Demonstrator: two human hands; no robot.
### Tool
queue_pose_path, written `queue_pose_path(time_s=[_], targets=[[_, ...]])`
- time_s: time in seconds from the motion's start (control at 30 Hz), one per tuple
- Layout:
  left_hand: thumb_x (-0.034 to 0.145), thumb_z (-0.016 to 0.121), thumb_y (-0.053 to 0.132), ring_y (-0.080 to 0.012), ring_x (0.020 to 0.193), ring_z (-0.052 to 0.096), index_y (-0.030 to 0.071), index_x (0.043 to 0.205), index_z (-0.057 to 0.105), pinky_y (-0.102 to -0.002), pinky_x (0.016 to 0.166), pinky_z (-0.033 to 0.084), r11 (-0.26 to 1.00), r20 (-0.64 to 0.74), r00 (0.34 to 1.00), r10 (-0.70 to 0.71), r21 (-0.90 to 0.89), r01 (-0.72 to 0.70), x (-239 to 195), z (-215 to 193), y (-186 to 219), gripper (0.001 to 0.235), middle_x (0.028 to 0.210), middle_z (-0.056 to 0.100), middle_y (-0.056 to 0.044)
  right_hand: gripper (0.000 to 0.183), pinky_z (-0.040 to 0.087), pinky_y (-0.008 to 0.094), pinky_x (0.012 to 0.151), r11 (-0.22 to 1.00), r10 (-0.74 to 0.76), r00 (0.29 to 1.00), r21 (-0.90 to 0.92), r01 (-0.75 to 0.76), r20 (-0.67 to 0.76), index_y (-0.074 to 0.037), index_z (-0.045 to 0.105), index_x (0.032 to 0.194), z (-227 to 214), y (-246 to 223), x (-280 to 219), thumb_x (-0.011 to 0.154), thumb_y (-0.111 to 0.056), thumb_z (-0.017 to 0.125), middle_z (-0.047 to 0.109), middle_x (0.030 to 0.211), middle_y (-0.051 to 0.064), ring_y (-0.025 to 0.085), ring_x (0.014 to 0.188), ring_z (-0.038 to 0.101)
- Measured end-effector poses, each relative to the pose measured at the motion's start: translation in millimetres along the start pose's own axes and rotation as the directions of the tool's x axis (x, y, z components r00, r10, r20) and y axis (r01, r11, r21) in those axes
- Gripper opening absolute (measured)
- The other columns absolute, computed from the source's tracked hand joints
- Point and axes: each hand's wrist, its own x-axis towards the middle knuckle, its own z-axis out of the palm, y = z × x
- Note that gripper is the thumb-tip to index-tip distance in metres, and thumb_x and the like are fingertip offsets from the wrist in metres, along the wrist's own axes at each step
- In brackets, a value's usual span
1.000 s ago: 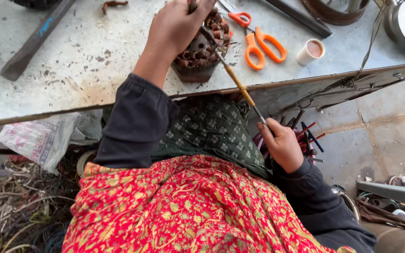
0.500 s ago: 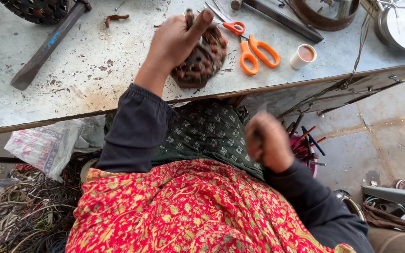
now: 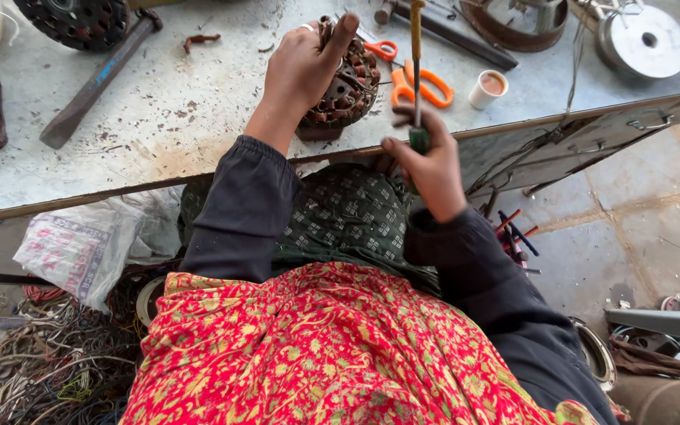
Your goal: The person works on a motor stator, using orange-handled scissors to trim copper windings and a screwdriver to adjust or secure components. The person rotates the stator to access different sections and continues the repair process.
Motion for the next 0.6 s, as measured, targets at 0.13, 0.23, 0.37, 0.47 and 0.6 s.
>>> queue_pose_path(time_s=[0.13, 0.23, 0.37, 0.47, 0.6], targets=[[0.101, 0.042, 0.080, -0.0386, 0.140, 0.049, 0.003, 0.147, 0.055, -0.051, 0.116, 0.043, 0.900, -0.302, 0.867, 0.396, -0.058, -0.432, -9.1, -11.1, -1.7, 0.091, 0.145, 0.056, -0.023, 0.057, 0.043, 0.021, 0.045, 0.965, 0.034, 0.999, 0.259, -0.032, -0.004, -0.007, 0.052, 0.142, 19.2, 9.0, 15.6, 0.090, -0.005, 0.075, 0.072, 0.119, -0.006, 0.002, 0.051, 0.052], [0.100, 0.072, 0.053, -0.0360, 0.151, 0.040, 0.008, 0.162, 0.035, -0.050, 0.127, 0.040, 0.812, -0.318, 0.766, 0.559, 0.022, -0.583, -21.6, -21.5, 4.0, 0.085, 0.162, 0.038, -0.015, 0.060, 0.041, 0.022, 0.042, 0.964, 0.075, 0.997, 0.254, -0.075, 0.008, -0.009, 0.050, 0.150, 26.4, 15.0, 18.8, 0.093, -0.006, 0.071, 0.068, 0.090, -0.004, 0.003, 0.048, 0.050], [0.085, 0.081, 0.017, -0.0347, 0.152, 0.037, 0.024, 0.161, 0.036, -0.047, 0.127, 0.043, 0.741, -0.127, 0.730, 0.671, 0.099, -0.664, -37.4, -43.8, 11.5, 0.089, 0.165, 0.030, -0.009, 0.063, 0.035, 0.022, 0.040, 0.973, 0.032, 0.998, 0.227, -0.044, 0.057, -0.010, 0.050, 0.155, 26.7, 25.3, 19.7, 0.096, -0.006, 0.072, 0.050, 0.064, -0.008, 0.003, 0.045, 0.046], [0.078, 0.082, 0.013, -0.0364, 0.148, 0.039, 0.028, 0.159, 0.040, -0.046, 0.121, 0.045, 0.757, -0.056, 0.763, 0.645, 0.188, -0.626, -38.8, -55.3, 19.6, 0.092, 0.159, 0.035, -0.010, 0.061, 0.035, 0.022, 0.041, 0.969, 0.051, 0.997, 0.237, -0.062, 0.052, -0.010, 0.050, 0.154, 26.4, 31.0, 19.8, 0.096, -0.006, 0.070, 0.048, 0.062, -0.009, 0.003, 0.044, 0.046], [0.079, 0.088, 0.018, -0.0338, 0.142, 0.045, 0.024, 0.163, 0.034, -0.049, 0.123, 0.046, 0.776, -0.029, 0.787, 0.616, 0.193, -0.600, -35.3, -57.5, 28.2, 0.101, 0.147, 0.042, -0.009, 0.061, 0.036, 0.022, 0.041, 0.978, 0.031, 0.998, 0.205, -0.040, 0.046, -0.010, 0.050, 0.154, 28.3, 34.1, 18.4, 0.096, -0.005, 0.072, 0.049, 0.063, -0.009, 0.003, 0.045, 0.046]])
